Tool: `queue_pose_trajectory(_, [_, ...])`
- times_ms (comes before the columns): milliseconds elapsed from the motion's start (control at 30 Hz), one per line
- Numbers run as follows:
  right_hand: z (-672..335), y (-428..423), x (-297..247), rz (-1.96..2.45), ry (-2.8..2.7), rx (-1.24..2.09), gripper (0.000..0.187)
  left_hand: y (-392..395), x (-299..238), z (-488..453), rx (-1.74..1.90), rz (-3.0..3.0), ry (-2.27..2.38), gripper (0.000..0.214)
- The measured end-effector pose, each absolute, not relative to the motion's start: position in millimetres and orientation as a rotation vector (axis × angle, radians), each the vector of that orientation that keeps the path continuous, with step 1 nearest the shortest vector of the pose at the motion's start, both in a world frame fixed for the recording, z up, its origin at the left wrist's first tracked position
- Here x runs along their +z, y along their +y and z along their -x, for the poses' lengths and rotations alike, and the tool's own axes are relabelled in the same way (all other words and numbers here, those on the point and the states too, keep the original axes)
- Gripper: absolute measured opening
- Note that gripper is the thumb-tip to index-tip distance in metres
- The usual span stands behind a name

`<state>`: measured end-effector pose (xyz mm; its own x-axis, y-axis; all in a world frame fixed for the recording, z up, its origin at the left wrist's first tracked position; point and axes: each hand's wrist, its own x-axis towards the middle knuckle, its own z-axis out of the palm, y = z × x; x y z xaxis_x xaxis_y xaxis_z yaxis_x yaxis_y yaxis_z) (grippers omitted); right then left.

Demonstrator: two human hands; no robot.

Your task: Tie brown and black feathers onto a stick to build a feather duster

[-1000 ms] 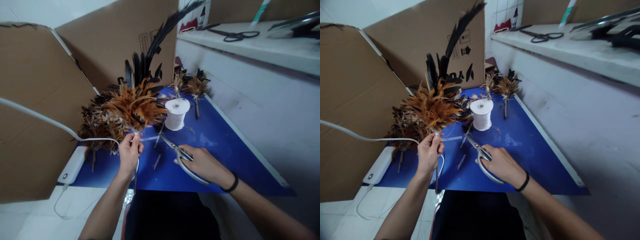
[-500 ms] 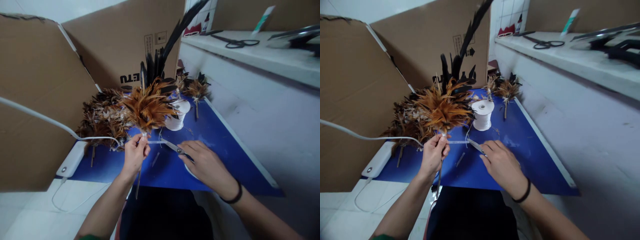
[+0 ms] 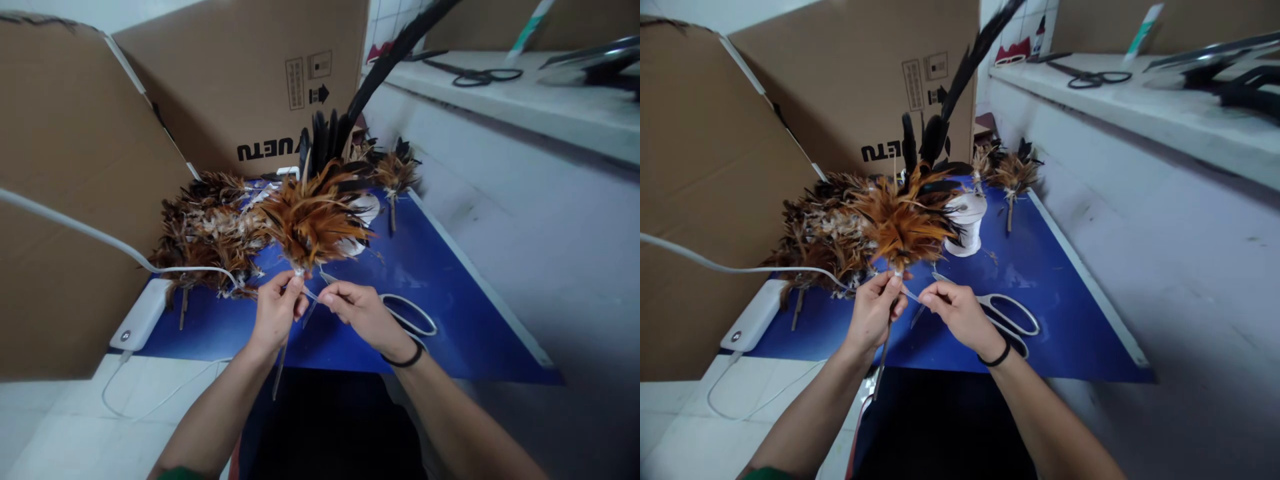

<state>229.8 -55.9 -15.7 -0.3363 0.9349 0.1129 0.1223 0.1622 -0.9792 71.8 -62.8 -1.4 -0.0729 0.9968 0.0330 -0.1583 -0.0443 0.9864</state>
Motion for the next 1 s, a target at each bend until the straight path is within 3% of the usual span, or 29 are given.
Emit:
queue_pose_trajectory(200, [-236.9, -50.0, -18.1, 1.103, -1.82, 0.883, 0.019, -63.4, -5.2, -73.6, 1.232, -1.08, 1.096, 0.03])
queue_pose_trajectory(467, [-226.0, -35.1, -28.0, 1.065, -1.926, 0.694, 0.016, -67.5, -4.3, -74.7, 1.076, -1.017, 1.023, 0.036])
queue_pose_trajectory(733, [-220.9, -23.1, -45.2, 1.064, -1.898, 0.71, 0.025, -73.4, -2.4, -77.9, 1.071, -0.951, 0.913, 0.029])
queue_pose_trajectory(1000, [-225.2, -20.3, -54.1, 0.988, -1.943, 0.693, 0.026, -76.5, -5.6, -83.1, 1.103, -0.767, 0.874, 0.039])
